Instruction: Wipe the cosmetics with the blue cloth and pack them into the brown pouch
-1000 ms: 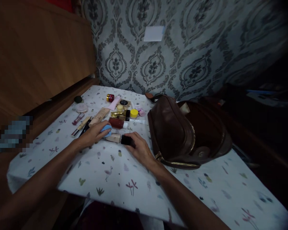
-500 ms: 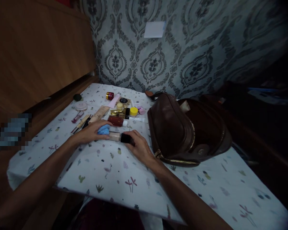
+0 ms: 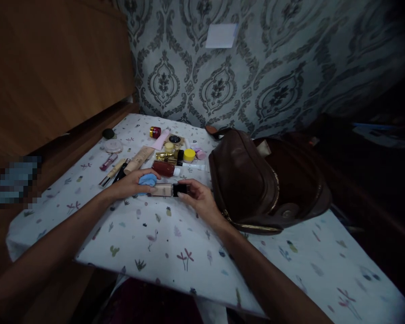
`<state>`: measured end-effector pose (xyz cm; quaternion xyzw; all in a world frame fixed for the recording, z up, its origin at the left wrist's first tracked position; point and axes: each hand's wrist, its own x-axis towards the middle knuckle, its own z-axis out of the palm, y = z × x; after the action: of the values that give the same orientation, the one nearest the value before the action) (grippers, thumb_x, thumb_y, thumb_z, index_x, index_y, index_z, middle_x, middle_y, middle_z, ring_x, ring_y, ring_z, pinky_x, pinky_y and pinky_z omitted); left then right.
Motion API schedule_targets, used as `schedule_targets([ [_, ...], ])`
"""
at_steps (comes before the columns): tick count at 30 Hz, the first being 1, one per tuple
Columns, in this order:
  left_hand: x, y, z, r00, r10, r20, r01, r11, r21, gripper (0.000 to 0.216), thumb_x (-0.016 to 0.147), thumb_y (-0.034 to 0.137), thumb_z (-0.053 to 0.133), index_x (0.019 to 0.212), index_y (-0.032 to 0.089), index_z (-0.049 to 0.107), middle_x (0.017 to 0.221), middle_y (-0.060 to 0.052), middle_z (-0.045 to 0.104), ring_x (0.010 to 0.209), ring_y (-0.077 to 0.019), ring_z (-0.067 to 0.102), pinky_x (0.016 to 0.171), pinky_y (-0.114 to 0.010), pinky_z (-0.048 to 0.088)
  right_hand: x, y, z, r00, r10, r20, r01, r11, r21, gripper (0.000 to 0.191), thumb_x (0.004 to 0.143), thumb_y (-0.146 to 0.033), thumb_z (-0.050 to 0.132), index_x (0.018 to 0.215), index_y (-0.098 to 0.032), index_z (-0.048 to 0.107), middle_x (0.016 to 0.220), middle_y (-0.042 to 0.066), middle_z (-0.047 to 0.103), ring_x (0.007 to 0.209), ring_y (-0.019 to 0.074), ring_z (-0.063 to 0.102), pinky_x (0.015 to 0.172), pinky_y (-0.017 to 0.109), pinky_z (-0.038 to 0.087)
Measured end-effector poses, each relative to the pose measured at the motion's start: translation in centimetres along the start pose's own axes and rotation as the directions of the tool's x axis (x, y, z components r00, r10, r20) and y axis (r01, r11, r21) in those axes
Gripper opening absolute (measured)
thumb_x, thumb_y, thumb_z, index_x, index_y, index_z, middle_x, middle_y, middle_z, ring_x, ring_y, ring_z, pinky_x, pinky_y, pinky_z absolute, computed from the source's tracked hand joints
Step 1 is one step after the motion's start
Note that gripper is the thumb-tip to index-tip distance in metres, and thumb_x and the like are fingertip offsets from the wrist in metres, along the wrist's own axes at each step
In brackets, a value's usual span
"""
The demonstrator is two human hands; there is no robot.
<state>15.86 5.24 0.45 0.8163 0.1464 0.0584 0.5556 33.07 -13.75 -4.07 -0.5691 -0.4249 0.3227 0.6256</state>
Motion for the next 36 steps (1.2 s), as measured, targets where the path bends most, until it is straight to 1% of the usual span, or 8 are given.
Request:
schedule_targets([
  [5, 0.0, -0.1, 0.5, 1.000, -0.029, -0.012, 0.027, 0.993, -0.112, 0.038, 0.073, 0.043, 0.077, 0.101, 0.020, 0.065, 0.086, 0.001, 0.063, 0.072, -0.0138, 0.057, 0.065, -0.025, 0.048, -0.1, -0.2, 0.1, 0.999, 0.025, -0.028, -0.023, 0.997, 0.072, 0.036, 0.068, -0.031, 0.081, 0.101, -0.023, 0.072, 0.098, 0.002, 0.074, 0.091, 0.0180, 0.067, 0.089, 0.035, 0.052],
  [9, 0.0, -0.1, 1.3, 0.994, -0.111, -0.015, 0.105, 0.967, -0.231, 0.039, 0.069, 0.043, 0.079, 0.095, 0.018, 0.065, 0.075, 0.002, 0.059, 0.061, -0.0119, 0.054, 0.052, -0.023, 0.048, -0.1, -0.4, 0.2, 0.997, 0.068, -0.047, -0.062, 0.991, 0.122, 0.040, 0.065, -0.032, 0.084, 0.102, -0.022, 0.075, 0.098, 0.002, 0.076, 0.091, 0.0186, 0.068, 0.090, 0.036, 0.053],
  [16, 0.0, -0.1, 1.6, 0.988, -0.152, 0.004, 0.144, 0.933, -0.329, 0.041, 0.065, 0.042, 0.082, 0.092, 0.017, 0.064, 0.077, 0.002, 0.059, 0.062, -0.0117, 0.056, 0.048, -0.023, 0.051, -0.2, -0.6, 0.2, 0.994, 0.090, -0.064, -0.079, 0.985, 0.154, 0.041, 0.063, -0.031, 0.086, 0.102, -0.023, 0.076, 0.099, 0.002, 0.076, 0.092, 0.0174, 0.068, 0.092, 0.035, 0.052],
  [21, 0.2, 0.0, 1.8, 0.986, -0.168, -0.023, 0.144, 0.902, -0.407, 0.046, 0.064, 0.046, 0.083, 0.093, 0.017, 0.061, 0.070, 0.005, 0.054, 0.052, -0.0082, 0.050, 0.039, -0.019, 0.044, -0.3, -0.9, 0.8, 0.993, 0.070, -0.100, -0.055, 0.988, 0.144, 0.043, 0.065, -0.035, 0.084, 0.105, -0.023, 0.073, 0.098, 0.002, 0.074, 0.091, 0.0175, 0.067, 0.087, 0.033, 0.053],
  [24, 0.4, 0.3, 2.5, 0.987, -0.162, 0.000, 0.144, 0.880, -0.453, 0.051, 0.063, 0.051, 0.083, 0.095, 0.018, 0.059, 0.071, 0.005, 0.053, 0.049, -0.0078, 0.049, 0.037, -0.019, 0.042, -0.6, -1.3, 1.4, 0.992, 0.049, -0.118, -0.034, 0.992, 0.125, 0.048, 0.061, -0.034, 0.086, 0.105, -0.023, 0.069, 0.097, 0.002, 0.072, 0.092, 0.0186, 0.066, 0.084, 0.032, 0.053],
  [27, 0.4, 0.5, 3.3, 0.990, -0.142, 0.018, 0.134, 0.883, -0.449, 0.054, 0.064, 0.053, 0.081, 0.101, 0.019, 0.058, 0.075, 0.004, 0.055, 0.052, -0.0086, 0.051, 0.039, -0.019, 0.044, -0.7, -1.4, 1.8, 0.986, 0.084, -0.145, -0.061, 0.986, 0.155, 0.054, 0.056, -0.032, 0.087, 0.104, -0.023, 0.066, 0.092, 0.000, 0.070, 0.086, 0.0182, 0.064, 0.080, 0.030, 0.053],
  [32, 0.3, -0.1, 3.8, 0.993, -0.092, -0.074, 0.061, 0.937, -0.344, 0.051, 0.077, 0.057, 0.067, 0.111, 0.022, 0.053, 0.088, 0.001, 0.060, 0.066, -0.0138, 0.060, 0.055, -0.025, 0.052, -0.5, -1.2, 1.8, 0.966, 0.198, -0.164, -0.130, 0.925, 0.357, 0.045, 0.051, -0.034, 0.088, 0.087, -0.022, 0.062, 0.087, 0.000, 0.069, 0.081, 0.0177, 0.064, 0.075, 0.029, 0.052],
  [36, 0.3, -0.6, 3.8, 0.987, -0.056, -0.152, 0.003, 0.944, -0.329, 0.037, 0.083, 0.042, 0.055, 0.114, 0.023, 0.049, 0.102, -0.003, 0.067, 0.089, -0.0201, 0.065, 0.077, -0.033, 0.055, -0.4, -1.6, 1.4, 0.958, 0.259, -0.122, -0.179, 0.874, 0.451, 0.051, 0.054, -0.045, 0.088, 0.092, -0.023, 0.061, 0.084, 0.002, 0.072, 0.082, 0.0206, 0.068, 0.074, 0.032, 0.054],
])
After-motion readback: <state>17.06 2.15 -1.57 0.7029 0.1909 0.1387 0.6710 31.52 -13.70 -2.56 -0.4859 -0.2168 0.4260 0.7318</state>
